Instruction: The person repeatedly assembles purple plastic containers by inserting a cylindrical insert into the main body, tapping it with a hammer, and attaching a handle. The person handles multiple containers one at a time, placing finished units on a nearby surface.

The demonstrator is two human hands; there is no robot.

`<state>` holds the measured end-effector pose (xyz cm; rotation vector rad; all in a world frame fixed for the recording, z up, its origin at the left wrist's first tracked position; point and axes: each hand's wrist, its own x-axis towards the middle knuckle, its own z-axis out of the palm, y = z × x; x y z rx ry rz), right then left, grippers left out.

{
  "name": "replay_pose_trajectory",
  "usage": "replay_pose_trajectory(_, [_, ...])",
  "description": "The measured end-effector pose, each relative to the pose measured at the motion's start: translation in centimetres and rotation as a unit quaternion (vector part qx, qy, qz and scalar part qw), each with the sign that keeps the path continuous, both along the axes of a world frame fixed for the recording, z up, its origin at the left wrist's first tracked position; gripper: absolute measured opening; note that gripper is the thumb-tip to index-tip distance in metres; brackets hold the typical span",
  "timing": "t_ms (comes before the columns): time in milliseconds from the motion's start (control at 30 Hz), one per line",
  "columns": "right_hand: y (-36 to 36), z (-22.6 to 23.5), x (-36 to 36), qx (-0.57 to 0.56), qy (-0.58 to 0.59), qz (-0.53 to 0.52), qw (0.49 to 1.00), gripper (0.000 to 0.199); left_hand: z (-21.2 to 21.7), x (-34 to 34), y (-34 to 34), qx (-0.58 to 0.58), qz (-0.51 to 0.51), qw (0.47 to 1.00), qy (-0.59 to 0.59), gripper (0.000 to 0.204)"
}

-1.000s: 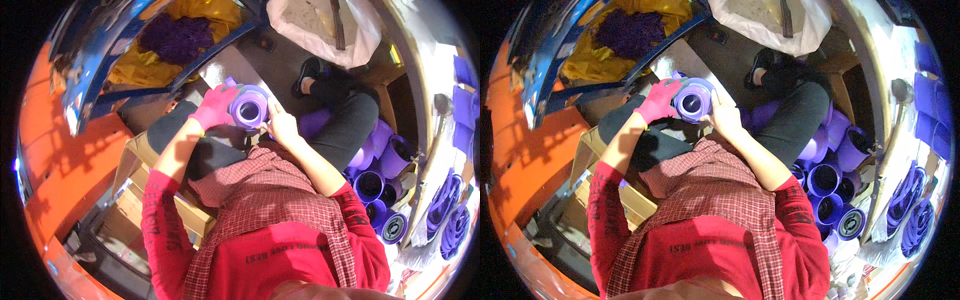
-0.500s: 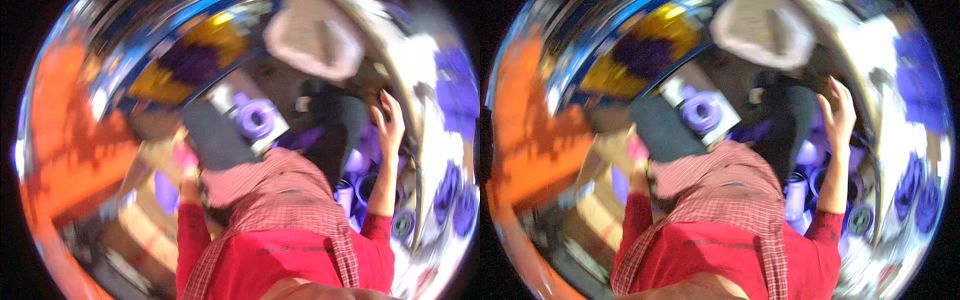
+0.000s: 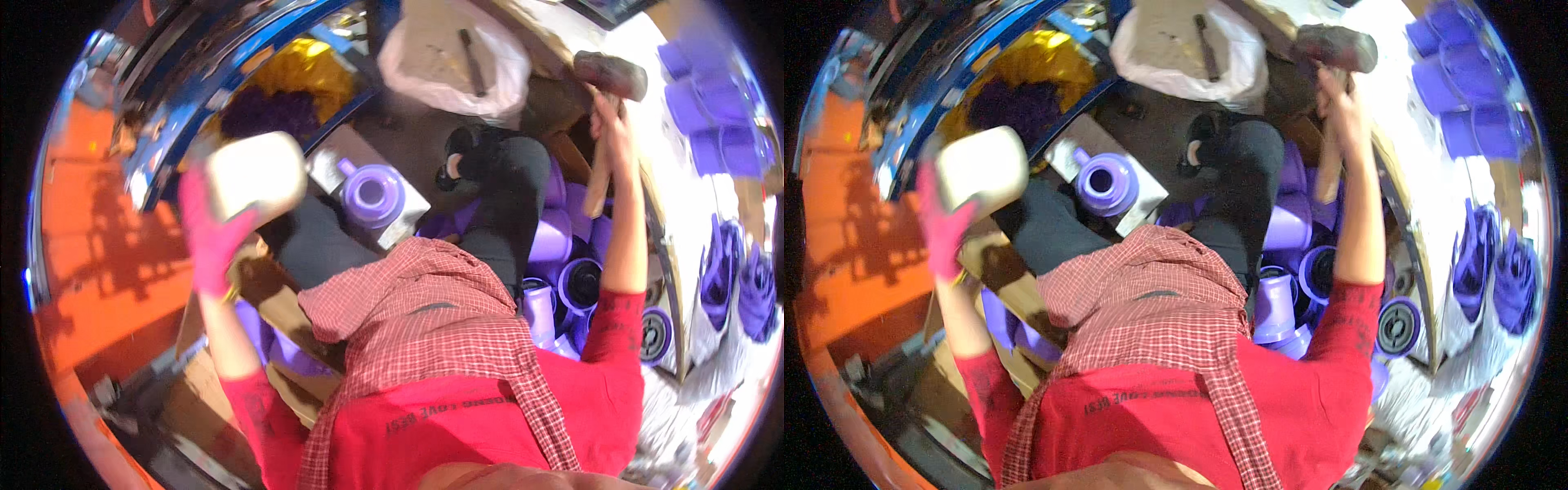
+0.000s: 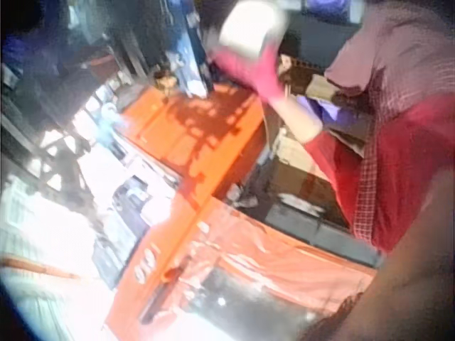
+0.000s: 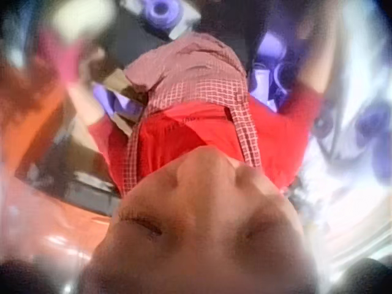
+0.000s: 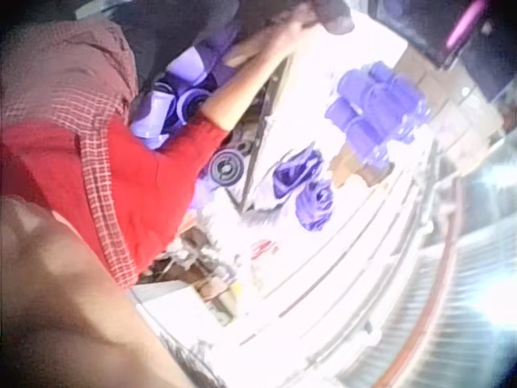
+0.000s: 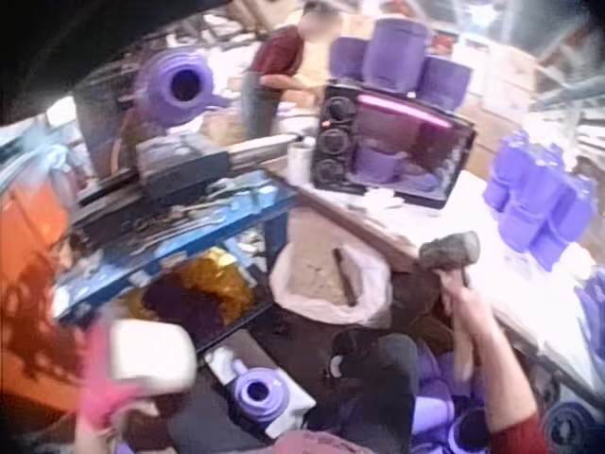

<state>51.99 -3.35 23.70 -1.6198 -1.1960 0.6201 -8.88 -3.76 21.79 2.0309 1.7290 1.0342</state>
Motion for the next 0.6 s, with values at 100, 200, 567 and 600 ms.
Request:
replay_pose_trajectory(100, [-2.0,-1.3,-10.9,-0.078,0.069,0.151,0.983,0.021,-0.7,11.3,2.5,0.035,-0.284,0.949,0.13,0.089])
replay_pose_trajectory(200, [-3.2,-0.4,-18.0,-0.172,0.151,0.212,0.95,0.02,-5.7,16.3,2.8,-0.053,-0.369,0.859,0.352,0.093])
replay_pose_trajectory(567, [-3.1,-5.6,-26.7,-0.064,-0.316,0.391,0.862,0.041,-14.1,9.3,0.3,-0.17,-0.268,0.943,-0.103,0.107])
replay_pose_trajectory(600, [-3.2,-6.9,-27.2,-0.137,-0.29,0.388,0.864,0.034,-14.3,9.2,0.2,-0.146,-0.254,0.953,-0.081,0.101])
